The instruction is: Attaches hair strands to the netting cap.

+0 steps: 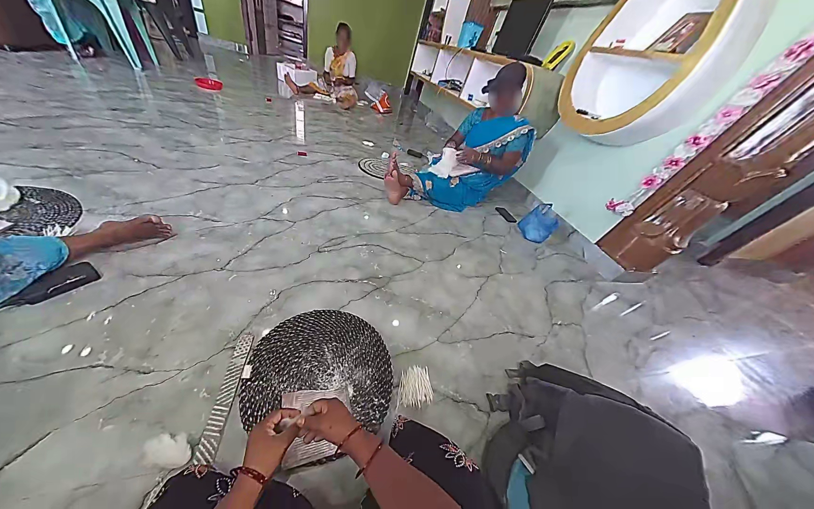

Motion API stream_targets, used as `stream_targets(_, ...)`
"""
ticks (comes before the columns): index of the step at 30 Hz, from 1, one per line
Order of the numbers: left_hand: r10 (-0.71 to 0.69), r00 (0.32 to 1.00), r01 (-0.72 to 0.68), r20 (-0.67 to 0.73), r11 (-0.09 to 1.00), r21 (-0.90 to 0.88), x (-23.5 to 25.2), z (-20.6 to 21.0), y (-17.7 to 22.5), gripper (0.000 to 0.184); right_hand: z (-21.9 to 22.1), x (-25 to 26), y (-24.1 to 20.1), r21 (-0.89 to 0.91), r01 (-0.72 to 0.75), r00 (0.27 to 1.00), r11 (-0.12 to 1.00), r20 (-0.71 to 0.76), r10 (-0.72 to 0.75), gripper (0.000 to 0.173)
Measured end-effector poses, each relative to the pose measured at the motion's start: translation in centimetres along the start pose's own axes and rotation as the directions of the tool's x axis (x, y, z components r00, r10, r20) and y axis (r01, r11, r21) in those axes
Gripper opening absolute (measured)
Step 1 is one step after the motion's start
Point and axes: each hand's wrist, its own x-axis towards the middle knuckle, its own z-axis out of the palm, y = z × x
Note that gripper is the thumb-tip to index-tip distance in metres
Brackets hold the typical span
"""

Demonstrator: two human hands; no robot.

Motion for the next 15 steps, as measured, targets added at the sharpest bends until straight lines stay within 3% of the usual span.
stream_targets(7,-0.042,0.999,0.039,0.002,0.921,-0.387,-0.02,0.25,-0.01,0.027,-0.68,-0.06,-0.41,-0.044,0.068,0.995,0.997,-0.070,-0.071,0.029)
stream_targets(15,-0.110,0.993,0.071,-0.041,0.845,-0.529,0.18,0.21,-0.30,0.016,-0.37,-0.41,-0.78,0.045,0.051,0.996,0.998,-0.077,-0.047,0.029)
